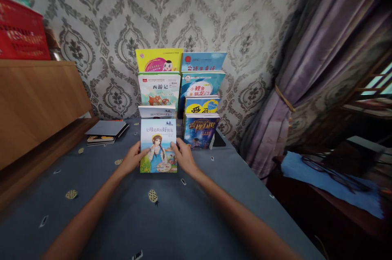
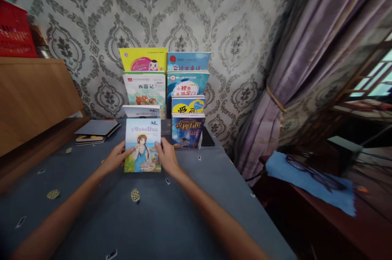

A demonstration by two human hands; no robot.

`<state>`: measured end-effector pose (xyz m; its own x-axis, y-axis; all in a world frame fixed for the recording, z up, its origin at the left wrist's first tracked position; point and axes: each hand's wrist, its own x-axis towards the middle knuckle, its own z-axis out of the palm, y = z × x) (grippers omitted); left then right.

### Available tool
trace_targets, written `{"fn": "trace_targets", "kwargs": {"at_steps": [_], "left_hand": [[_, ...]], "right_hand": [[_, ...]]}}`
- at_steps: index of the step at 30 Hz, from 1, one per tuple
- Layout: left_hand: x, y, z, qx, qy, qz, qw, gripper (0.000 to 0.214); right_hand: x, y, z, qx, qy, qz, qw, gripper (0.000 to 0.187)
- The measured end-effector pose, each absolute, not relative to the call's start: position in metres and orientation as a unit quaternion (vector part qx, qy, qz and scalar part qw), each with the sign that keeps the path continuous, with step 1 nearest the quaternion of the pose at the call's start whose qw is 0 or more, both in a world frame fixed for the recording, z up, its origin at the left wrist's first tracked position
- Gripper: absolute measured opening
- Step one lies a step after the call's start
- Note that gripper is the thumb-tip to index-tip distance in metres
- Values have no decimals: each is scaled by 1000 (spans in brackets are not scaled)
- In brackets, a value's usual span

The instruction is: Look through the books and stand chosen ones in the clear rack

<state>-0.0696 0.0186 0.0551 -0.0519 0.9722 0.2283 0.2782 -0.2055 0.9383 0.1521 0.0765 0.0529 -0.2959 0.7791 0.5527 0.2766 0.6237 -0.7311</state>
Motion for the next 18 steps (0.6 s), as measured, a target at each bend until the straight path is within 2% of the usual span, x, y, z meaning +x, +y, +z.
{"fn": "trace_targets", "kwargs": {"at_steps": [6,12,18], "left_hand": [[-78,43,81,613,535,503,292,47],[-90,82,115,633,545,502,223,40],[-100,122,156,656,541,517,101,23]], "right_hand": [[146,109,84,-342,-783,208,477,27],[138,142,120,-352,-795,160,468,20],[126,167,154,-355,-777,112,507,16]]}}
